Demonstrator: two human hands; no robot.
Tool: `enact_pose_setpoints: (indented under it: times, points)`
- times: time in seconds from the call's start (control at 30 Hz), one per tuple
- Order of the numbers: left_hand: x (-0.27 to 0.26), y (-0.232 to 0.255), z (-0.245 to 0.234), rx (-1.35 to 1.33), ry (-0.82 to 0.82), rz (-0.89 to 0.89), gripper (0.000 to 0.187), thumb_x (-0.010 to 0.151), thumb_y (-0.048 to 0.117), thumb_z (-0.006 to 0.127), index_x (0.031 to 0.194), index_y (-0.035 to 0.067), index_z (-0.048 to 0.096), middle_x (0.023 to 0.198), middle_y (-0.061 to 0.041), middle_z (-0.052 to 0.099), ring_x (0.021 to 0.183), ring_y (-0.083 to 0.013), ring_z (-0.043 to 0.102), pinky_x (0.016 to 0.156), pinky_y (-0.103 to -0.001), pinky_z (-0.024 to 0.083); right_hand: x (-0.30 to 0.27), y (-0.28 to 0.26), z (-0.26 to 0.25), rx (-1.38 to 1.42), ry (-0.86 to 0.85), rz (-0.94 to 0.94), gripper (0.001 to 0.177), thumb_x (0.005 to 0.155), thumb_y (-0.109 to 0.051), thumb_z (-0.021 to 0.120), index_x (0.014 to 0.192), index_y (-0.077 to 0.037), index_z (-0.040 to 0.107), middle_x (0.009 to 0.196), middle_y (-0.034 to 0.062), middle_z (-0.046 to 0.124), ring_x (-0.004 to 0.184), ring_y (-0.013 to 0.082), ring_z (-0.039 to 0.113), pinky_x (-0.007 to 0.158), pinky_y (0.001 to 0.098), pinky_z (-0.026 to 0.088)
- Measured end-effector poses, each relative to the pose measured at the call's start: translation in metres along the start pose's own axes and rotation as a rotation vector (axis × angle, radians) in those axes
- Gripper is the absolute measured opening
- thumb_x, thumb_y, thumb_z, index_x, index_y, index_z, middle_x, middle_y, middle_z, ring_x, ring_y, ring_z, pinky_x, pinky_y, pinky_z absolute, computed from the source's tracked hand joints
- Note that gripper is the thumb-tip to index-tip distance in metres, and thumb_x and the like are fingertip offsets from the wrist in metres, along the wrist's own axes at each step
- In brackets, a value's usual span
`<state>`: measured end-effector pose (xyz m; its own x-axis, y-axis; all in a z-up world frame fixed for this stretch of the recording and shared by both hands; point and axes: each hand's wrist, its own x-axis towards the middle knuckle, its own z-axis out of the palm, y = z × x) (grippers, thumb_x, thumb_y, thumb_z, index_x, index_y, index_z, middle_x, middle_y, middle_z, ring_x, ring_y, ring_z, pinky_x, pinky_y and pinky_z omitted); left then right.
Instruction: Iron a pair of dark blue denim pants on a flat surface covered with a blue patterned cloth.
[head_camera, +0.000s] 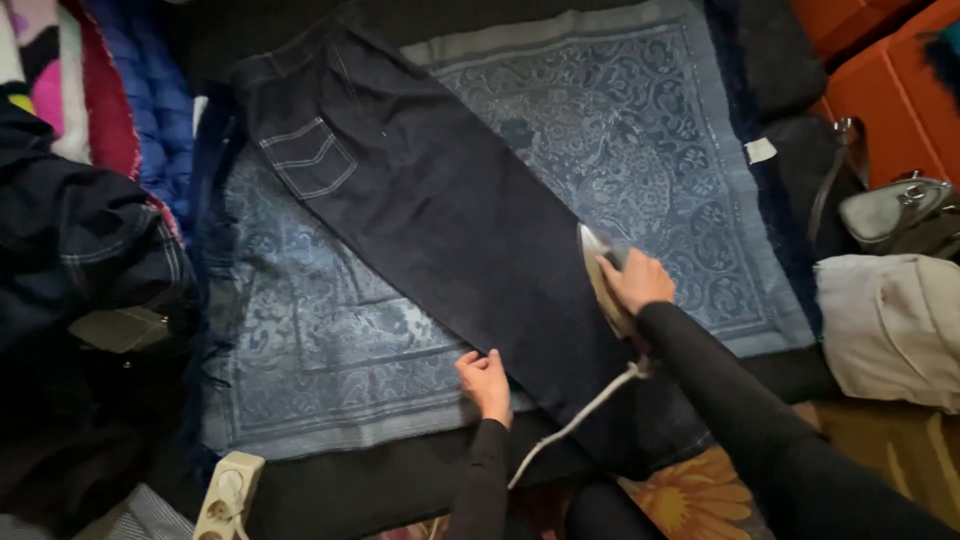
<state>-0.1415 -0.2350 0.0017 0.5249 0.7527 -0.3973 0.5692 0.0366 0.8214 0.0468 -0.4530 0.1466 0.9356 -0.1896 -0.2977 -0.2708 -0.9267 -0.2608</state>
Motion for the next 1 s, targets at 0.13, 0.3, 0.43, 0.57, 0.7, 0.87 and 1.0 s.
enact_pose_setpoints:
  times: [0.13,0.3,0.43,0.57,0.7,0.87,1.0]
  points:
    - [-0.002,0.010,0.002,0.048,-0.060,-0.091,0.043,0.086,0.025,0.081,0.116,0.002,0.059,0.090,-0.008,0.076,0.089,-0.0187,0.067,0.088,-0.034,0.049,-0.015,0.038,-0.007,-0.036,-0.002,0.034,0.066,0.085,-0.068,0.066,0.111,-0.007,0.072,0.103,0.0289,0.073,0.100,0.0494,0.070,0.086,0.0578,0.055]
    - [0.008,0.053,0.000,-0.757,-0.392,-0.269,0.053,0.093,0.027,0.072,0.132,-0.007,0.063,0.128,-0.010,0.071,0.115,-0.0224,0.065,0.102,-0.036,0.048,0.009,0.096,-0.011,-0.073,0.083,0.087,0.071,0.088,-0.072,0.069,0.108,-0.004,0.073,0.104,0.0285,0.074,0.099,0.0467,0.072,0.085,0.0545,0.058]
    - [0.027,0.054,0.020,-0.866,-0.613,-0.497,0.059,0.095,0.033,0.068,0.138,-0.006,0.059,0.139,-0.011,0.066,0.125,-0.0246,0.062,0.109,-0.037,0.045,-0.007,0.094,-0.034,0.088,0.000,0.082,0.059,0.087,-0.064,0.070,0.108,-0.010,0.077,0.103,0.0212,0.077,0.101,0.0423,0.073,0.086,0.0520,0.056]
    - [0.042,0.104,0.013,-0.969,-0.859,-0.576,0.059,0.100,0.043,0.059,0.137,-0.003,0.059,0.140,-0.013,0.064,0.128,-0.0279,0.060,0.113,-0.041,0.045,-0.041,0.077,-0.035,0.234,0.044,-0.081,0.048,0.089,-0.056,0.069,0.110,-0.015,0.080,0.102,0.0142,0.077,0.099,0.0372,0.073,0.085,0.0457,0.055]
    - [0.053,0.193,-0.019,-1.151,-0.953,-0.451,0.047,0.102,0.036,0.060,0.134,0.001,0.061,0.136,-0.012,0.065,0.125,-0.0289,0.062,0.112,-0.044,0.047,-0.085,0.051,-0.047,0.320,0.046,-0.188,0.045,0.088,-0.054,0.069,0.110,-0.017,0.080,0.102,0.0121,0.077,0.096,0.0342,0.074,0.081,0.0427,0.056]
    - [0.147,0.235,-0.034,-1.089,-0.922,-0.306,0.046,0.101,0.037,0.064,0.128,0.000,0.065,0.128,-0.015,0.069,0.119,-0.0303,0.064,0.107,-0.045,0.051,-0.104,0.013,-0.038,0.367,-0.063,-0.031,0.048,0.084,-0.056,0.070,0.113,-0.018,0.078,0.099,0.0136,0.079,0.089,0.0364,0.076,0.078,0.0454,0.059]
    - [0.196,0.225,-0.048,-0.786,-0.821,-0.149,0.051,0.095,0.039,0.070,0.131,0.002,0.067,0.129,-0.008,0.071,0.118,-0.0200,0.067,0.103,-0.035,0.050,-0.098,-0.021,-0.022,0.243,-0.124,-0.054,0.055,0.083,-0.062,0.068,0.112,-0.016,0.076,0.097,0.0162,0.077,0.095,0.0381,0.074,0.081,0.0481,0.058]
